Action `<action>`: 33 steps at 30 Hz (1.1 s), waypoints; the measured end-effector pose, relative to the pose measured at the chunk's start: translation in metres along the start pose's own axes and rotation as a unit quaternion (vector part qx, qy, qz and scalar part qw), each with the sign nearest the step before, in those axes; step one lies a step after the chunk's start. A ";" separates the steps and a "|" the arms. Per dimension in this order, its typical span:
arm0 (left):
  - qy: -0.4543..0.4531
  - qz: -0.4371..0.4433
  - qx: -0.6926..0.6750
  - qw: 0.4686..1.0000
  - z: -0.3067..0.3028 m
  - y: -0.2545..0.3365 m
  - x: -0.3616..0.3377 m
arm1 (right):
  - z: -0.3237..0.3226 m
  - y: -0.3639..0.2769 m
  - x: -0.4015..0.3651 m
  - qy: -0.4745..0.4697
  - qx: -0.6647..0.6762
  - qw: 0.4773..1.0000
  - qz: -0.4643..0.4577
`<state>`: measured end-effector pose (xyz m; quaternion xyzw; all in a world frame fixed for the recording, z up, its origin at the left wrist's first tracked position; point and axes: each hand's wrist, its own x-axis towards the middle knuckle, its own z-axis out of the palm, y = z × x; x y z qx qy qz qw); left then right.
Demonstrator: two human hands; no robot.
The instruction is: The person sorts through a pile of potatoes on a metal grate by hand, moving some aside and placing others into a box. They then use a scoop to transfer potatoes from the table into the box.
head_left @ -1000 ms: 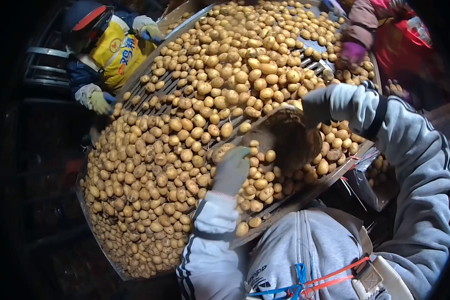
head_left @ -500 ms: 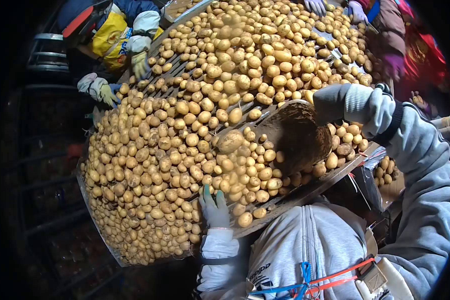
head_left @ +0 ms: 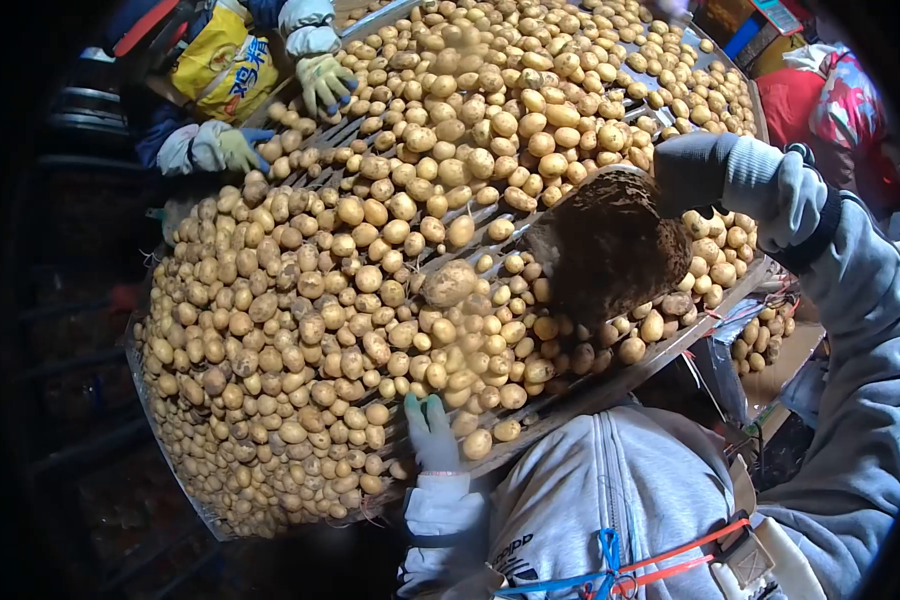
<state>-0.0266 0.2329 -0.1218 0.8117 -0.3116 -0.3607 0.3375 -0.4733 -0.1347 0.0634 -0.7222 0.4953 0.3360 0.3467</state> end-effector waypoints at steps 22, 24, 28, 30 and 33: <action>0.031 -0.119 -0.231 0.965 0.019 0.022 0.024 | 0.031 0.003 -0.006 0.063 0.058 0.994 -0.070; 0.037 -0.170 -0.255 0.951 0.016 0.042 0.021 | 0.024 0.000 -0.014 -0.027 0.156 0.987 0.005; 0.018 -0.192 -0.243 0.951 0.012 0.039 0.025 | 0.007 0.020 0.000 -0.014 0.047 0.998 0.044; 0.009 -0.179 -0.258 0.949 0.014 0.034 0.031 | 0.008 0.003 0.008 0.029 -0.016 0.996 -0.081; -0.024 -0.095 -0.230 0.968 0.009 -0.010 0.043 | 0.008 -0.034 0.018 0.041 -0.037 0.997 -0.059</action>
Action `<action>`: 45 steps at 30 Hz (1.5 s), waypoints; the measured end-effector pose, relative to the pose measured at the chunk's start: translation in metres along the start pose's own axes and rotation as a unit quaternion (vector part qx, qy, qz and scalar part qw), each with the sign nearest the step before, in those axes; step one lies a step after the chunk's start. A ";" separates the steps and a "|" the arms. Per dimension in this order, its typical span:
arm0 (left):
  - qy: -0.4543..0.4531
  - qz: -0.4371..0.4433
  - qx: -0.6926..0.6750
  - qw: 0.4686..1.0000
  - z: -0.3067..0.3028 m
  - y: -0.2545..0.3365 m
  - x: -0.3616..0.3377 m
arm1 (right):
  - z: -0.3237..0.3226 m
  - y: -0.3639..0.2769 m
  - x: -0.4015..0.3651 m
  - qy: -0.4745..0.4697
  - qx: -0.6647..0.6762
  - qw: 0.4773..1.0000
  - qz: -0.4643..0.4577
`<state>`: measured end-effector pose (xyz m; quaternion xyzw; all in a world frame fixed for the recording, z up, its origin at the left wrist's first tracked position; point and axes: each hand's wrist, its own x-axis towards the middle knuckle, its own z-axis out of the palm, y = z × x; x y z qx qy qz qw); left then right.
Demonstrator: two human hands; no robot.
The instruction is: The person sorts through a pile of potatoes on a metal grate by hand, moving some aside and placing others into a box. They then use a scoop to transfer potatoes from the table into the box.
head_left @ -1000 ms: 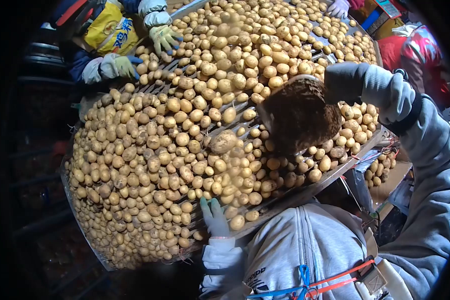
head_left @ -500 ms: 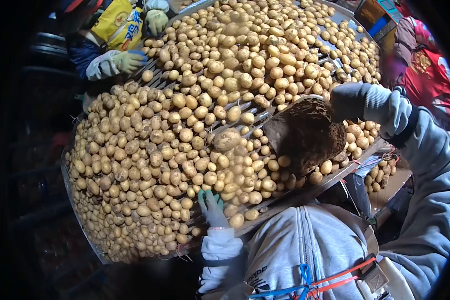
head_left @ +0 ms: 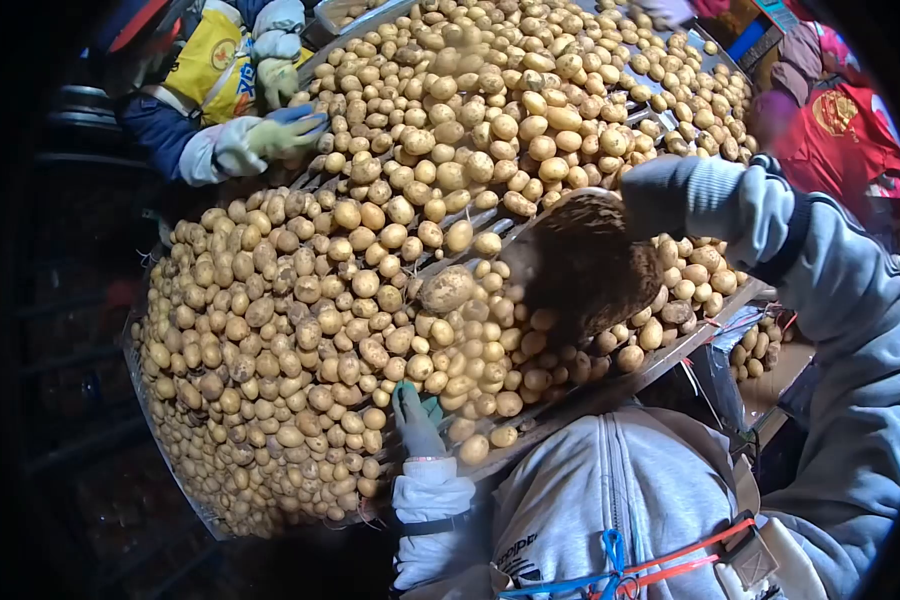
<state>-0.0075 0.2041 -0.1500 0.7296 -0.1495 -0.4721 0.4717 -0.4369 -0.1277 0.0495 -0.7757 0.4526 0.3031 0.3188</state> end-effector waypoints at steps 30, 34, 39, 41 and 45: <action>-0.176 0.076 0.442 0.877 0.161 0.092 -0.015 | 0.082 0.005 -0.002 0.034 0.122 0.992 0.002; -0.224 0.175 0.455 0.844 0.219 0.089 -0.051 | 0.106 0.028 -0.008 0.066 0.185 0.980 -0.020; -0.271 0.250 0.362 0.856 0.222 0.089 -0.061 | 0.110 0.045 -0.028 0.105 0.151 0.982 -0.045; -0.229 0.171 0.394 0.874 0.183 0.106 -0.049 | 0.082 0.041 -0.053 0.045 0.220 0.973 0.053; -0.105 0.138 0.302 0.938 0.098 0.067 0.004 | 0.077 0.067 -0.038 0.078 0.117 0.990 0.026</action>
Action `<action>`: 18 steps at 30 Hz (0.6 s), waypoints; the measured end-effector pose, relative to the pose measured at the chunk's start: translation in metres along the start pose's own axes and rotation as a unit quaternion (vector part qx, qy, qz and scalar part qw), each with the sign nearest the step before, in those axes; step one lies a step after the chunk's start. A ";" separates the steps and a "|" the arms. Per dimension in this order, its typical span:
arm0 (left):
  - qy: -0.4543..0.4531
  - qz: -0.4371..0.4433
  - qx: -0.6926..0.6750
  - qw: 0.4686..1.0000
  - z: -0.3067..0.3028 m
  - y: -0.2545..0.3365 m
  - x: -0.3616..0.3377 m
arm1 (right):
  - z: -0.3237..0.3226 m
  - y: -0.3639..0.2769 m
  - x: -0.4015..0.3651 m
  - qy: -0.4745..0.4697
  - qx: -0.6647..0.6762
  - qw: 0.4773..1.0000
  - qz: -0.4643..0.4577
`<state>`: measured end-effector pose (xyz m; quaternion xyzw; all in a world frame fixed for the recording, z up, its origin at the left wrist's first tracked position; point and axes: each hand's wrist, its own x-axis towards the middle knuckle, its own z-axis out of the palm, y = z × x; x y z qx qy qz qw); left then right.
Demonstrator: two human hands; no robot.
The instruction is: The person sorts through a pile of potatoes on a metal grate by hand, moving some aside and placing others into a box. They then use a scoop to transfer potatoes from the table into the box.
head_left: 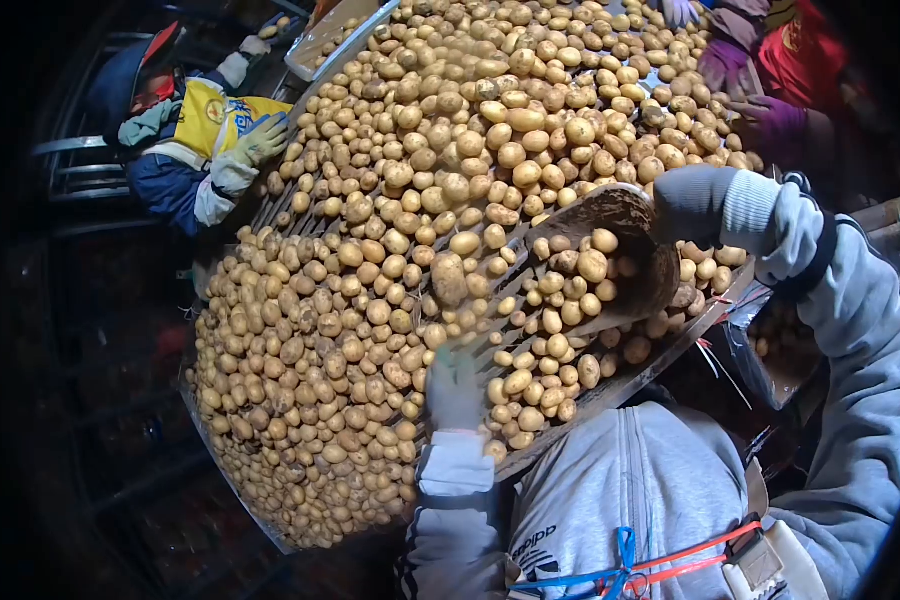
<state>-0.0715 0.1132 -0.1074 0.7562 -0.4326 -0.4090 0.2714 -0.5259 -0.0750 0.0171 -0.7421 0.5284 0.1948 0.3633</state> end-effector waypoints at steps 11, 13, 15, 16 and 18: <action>-0.042 0.154 0.211 0.964 0.072 0.041 0.042 | 0.002 -0.037 0.014 -0.006 -0.020 1.000 0.014; -0.071 0.121 0.217 0.966 0.087 0.067 0.043 | 0.012 -0.027 0.009 0.015 -0.018 0.999 0.022; -0.076 0.099 0.245 0.962 0.095 0.065 0.050 | 0.025 -0.011 0.008 0.044 -0.043 0.998 0.006; -0.079 0.087 0.263 0.958 0.097 0.062 0.051 | 0.033 -0.002 0.013 0.031 -0.023 0.999 -0.002; -0.103 0.099 0.230 0.963 0.097 0.061 0.053 | 0.040 0.006 0.017 0.010 0.024 1.000 -0.015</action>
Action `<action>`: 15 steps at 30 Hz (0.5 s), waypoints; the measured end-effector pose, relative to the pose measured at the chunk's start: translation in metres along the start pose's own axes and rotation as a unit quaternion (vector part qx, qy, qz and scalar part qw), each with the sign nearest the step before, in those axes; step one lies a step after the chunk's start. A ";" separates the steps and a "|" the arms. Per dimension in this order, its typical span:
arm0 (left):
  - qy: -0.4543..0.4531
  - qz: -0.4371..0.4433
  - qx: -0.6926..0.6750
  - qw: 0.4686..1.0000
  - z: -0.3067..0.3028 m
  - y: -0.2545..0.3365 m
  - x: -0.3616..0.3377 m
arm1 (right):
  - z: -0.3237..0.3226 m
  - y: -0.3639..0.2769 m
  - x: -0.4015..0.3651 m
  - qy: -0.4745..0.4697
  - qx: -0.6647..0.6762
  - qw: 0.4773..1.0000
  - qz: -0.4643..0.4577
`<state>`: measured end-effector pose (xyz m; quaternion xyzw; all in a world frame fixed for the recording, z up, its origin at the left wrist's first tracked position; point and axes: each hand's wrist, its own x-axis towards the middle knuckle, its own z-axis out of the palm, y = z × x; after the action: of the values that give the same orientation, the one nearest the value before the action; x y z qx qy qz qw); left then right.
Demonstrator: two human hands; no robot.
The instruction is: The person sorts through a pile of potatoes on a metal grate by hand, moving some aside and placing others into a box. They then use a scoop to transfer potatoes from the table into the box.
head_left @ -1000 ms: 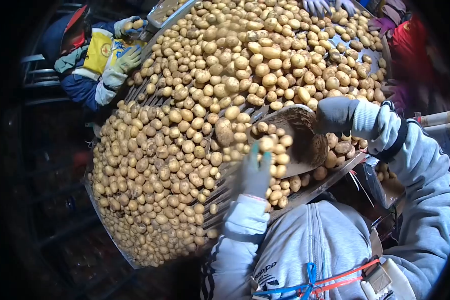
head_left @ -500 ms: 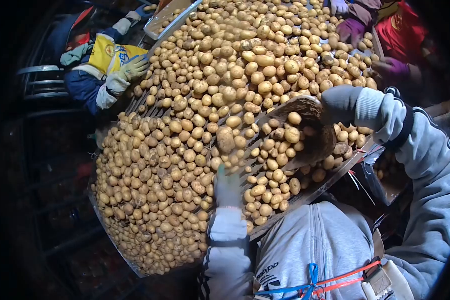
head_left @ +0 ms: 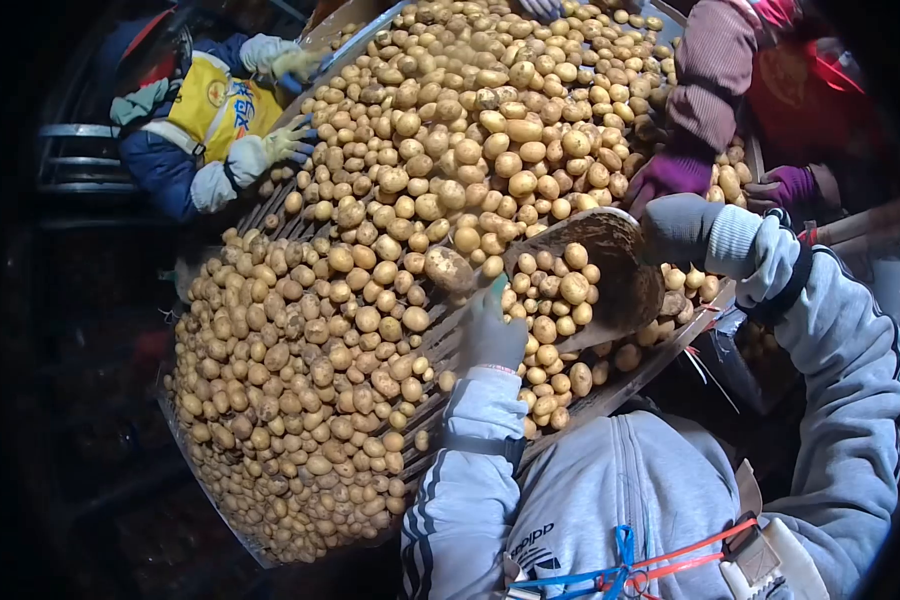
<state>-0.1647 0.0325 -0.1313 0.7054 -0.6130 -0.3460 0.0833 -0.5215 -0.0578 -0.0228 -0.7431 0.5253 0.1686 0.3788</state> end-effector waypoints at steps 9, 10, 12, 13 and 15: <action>0.010 0.152 -0.133 0.979 0.021 0.058 -0.011 | 0.009 -0.020 -0.024 0.029 0.000 0.999 0.033; -0.001 0.151 -0.140 0.979 0.025 0.068 -0.009 | 0.024 -0.011 -0.018 0.055 -0.036 0.997 0.048; -0.051 0.129 -0.163 0.977 0.016 0.097 -0.015 | 0.020 -0.018 -0.028 -0.001 0.087 0.992 0.092; -0.037 0.160 -0.176 0.971 0.023 0.100 -0.018 | 0.032 -0.009 -0.027 -0.004 0.110 0.990 0.092; -0.037 0.212 -0.180 0.960 0.017 0.107 -0.029 | 0.046 0.000 -0.031 -0.013 0.234 0.965 0.121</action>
<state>-0.2618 0.0393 -0.0751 0.5197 -0.6787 -0.4509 0.2570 -0.5264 -0.0031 -0.0328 -0.5622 0.6313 0.0952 0.5257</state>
